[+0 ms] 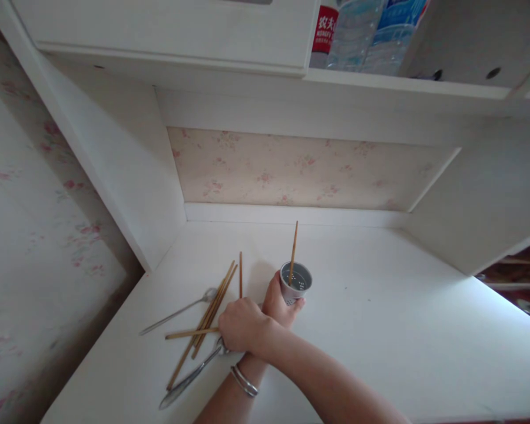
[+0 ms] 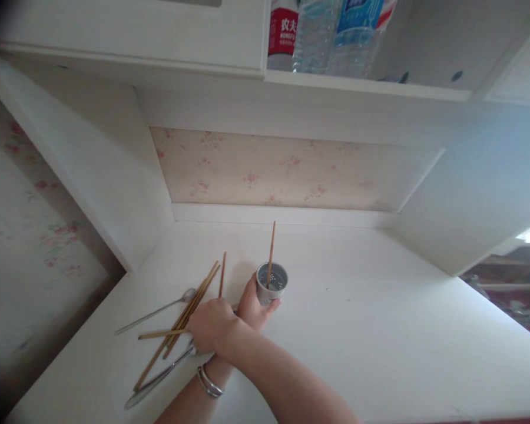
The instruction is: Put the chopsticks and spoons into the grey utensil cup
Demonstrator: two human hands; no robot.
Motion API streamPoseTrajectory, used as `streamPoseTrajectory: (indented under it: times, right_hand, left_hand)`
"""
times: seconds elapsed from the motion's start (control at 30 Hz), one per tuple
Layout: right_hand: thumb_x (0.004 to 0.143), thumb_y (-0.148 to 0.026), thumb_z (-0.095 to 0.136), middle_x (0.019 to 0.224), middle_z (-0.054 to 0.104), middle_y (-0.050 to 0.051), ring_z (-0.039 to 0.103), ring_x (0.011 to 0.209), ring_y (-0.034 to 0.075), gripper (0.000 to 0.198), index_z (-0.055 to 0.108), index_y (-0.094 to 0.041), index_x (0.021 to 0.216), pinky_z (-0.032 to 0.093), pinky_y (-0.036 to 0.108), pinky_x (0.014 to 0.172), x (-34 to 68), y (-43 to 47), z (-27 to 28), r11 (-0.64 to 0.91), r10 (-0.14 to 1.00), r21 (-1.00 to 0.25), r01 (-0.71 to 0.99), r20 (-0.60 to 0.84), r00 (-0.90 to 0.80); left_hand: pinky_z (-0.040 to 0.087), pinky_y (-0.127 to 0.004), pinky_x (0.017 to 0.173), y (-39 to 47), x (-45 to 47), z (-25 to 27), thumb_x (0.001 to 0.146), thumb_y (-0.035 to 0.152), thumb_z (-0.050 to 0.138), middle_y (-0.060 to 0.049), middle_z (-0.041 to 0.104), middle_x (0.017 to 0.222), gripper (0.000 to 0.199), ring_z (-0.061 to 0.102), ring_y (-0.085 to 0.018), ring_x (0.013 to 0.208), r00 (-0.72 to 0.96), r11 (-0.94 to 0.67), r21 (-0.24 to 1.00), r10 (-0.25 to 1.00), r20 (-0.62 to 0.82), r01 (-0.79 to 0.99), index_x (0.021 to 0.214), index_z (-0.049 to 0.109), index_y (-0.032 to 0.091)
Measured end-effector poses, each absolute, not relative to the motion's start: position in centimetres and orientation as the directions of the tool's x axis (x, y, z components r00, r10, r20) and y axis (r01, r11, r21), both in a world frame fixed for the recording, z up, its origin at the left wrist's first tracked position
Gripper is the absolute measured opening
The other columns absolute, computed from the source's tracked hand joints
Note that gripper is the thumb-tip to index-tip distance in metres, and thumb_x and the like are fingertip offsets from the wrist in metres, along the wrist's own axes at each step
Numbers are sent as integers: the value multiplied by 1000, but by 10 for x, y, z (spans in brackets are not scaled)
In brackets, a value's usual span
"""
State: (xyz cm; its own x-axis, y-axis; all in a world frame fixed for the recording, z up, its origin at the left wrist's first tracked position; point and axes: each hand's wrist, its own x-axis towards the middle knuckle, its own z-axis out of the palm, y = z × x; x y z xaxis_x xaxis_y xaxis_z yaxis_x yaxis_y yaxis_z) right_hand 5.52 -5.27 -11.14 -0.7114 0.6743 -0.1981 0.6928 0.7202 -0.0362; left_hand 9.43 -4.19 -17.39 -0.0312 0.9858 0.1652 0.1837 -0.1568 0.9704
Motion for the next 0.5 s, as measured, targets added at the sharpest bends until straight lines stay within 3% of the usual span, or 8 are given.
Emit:
streamPoseTrajectory:
  times: [0.2, 0.37, 0.43, 0.5]
  right_hand:
    - [79, -21, 58, 77, 72, 15, 72, 74, 29, 15, 70, -12, 80, 58, 38, 59, 55, -57, -107, 738, 656, -67, 671, -159, -738]
    - [85, -25, 52, 71, 71, 11, 70, 64, 28, 18, 66, -15, 85, 55, 36, 53, 59, -77, -89, 708, 703, -103, 698, 13, -711]
    - [91, -30, 45, 72, 72, 8, 70, 62, 26, 24, 66, -18, 91, 54, 34, 54, 63, -87, -77, 672, 739, -172, 720, 88, -668]
    - [95, -34, 41, 74, 73, 5, 70, 63, 23, 28, 65, -22, 97, 54, 31, 59, 69, -95, -66, 622, 779, -323, 714, 162, -605]
  left_hand:
    - [41, -45, 99, -42, 95, -176, 60, 20, 77, -14, 61, 123, 69, 55, -33, 116, -30, -189, 955, 979, 201, 228, 124, 51, 19]
    - [41, -41, 96, -44, 91, -173, 63, 22, 76, -12, 62, 121, 67, 56, -29, 113, 25, -210, 946, 977, 211, 247, 125, 50, 20]
    - [42, -39, 95, -46, 90, -171, 64, 23, 75, -10, 63, 119, 66, 57, -27, 110, 51, -218, 943, 976, 212, 251, 124, 50, 21]
    - [42, -38, 94, -48, 89, -170, 64, 24, 75, -9, 63, 118, 65, 58, -26, 109, 50, -198, 948, 980, 191, 249, 123, 50, 21]
